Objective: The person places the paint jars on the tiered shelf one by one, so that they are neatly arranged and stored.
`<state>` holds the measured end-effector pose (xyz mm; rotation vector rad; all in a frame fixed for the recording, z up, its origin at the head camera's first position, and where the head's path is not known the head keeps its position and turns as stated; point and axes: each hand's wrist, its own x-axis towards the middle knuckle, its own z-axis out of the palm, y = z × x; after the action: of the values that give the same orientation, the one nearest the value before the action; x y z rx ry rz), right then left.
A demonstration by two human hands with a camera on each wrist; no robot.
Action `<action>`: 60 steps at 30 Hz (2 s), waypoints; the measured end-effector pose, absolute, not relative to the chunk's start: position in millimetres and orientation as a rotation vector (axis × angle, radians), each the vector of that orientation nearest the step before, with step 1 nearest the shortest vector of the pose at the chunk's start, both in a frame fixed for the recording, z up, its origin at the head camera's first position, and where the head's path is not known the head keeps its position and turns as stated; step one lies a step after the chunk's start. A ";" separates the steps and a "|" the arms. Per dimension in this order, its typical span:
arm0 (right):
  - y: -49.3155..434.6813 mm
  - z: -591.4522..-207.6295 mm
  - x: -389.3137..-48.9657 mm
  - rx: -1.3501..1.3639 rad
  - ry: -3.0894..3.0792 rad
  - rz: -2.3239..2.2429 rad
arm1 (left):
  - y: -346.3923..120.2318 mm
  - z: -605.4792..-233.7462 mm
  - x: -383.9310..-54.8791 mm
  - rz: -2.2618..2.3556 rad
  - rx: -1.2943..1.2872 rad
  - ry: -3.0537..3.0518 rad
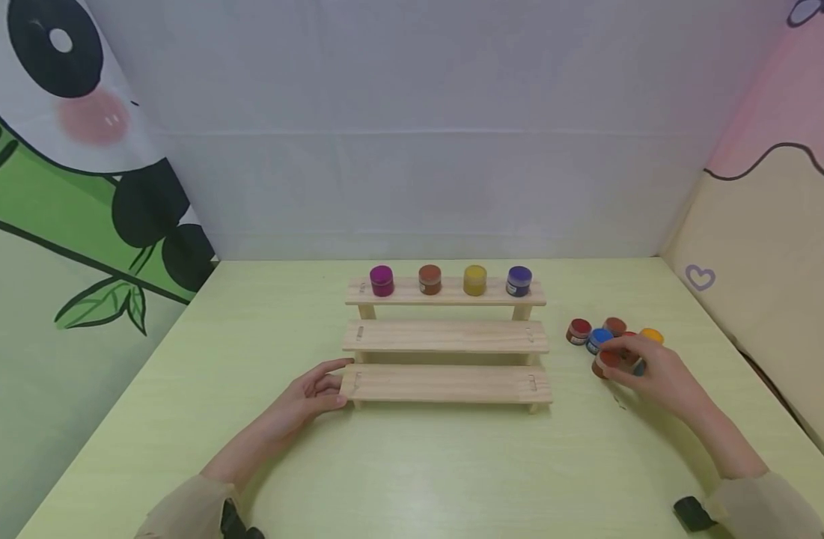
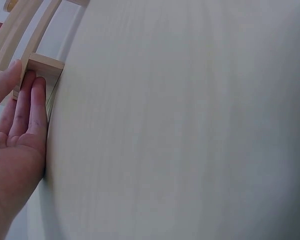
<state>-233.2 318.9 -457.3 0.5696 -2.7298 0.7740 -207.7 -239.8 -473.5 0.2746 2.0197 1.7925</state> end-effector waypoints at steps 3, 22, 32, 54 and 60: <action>319.0 -456.7 -233.2 0.567 -2.766 0.756 | -239.8 -474.1 -208.2 1.796 0.278 2.014; 321.1 -455.0 -233.0 0.570 -2.832 0.729 | -240.4 -472.9 -207.8 1.771 0.255 2.030; 318.4 -448.0 -229.4 0.541 -2.790 0.784 | -240.7 -471.4 -207.1 1.762 0.255 2.033; 296.5 -427.7 -225.8 0.523 -2.579 0.717 | -240.4 -470.6 -206.7 1.761 0.268 2.038; 285.5 -419.6 -221.9 0.547 -2.519 0.747 | -240.0 -470.5 -206.7 1.764 0.259 2.037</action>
<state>-221.9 285.5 -419.6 0.5466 -2.5190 0.7475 -206.7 -240.0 -470.5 0.2594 2.0371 1.7637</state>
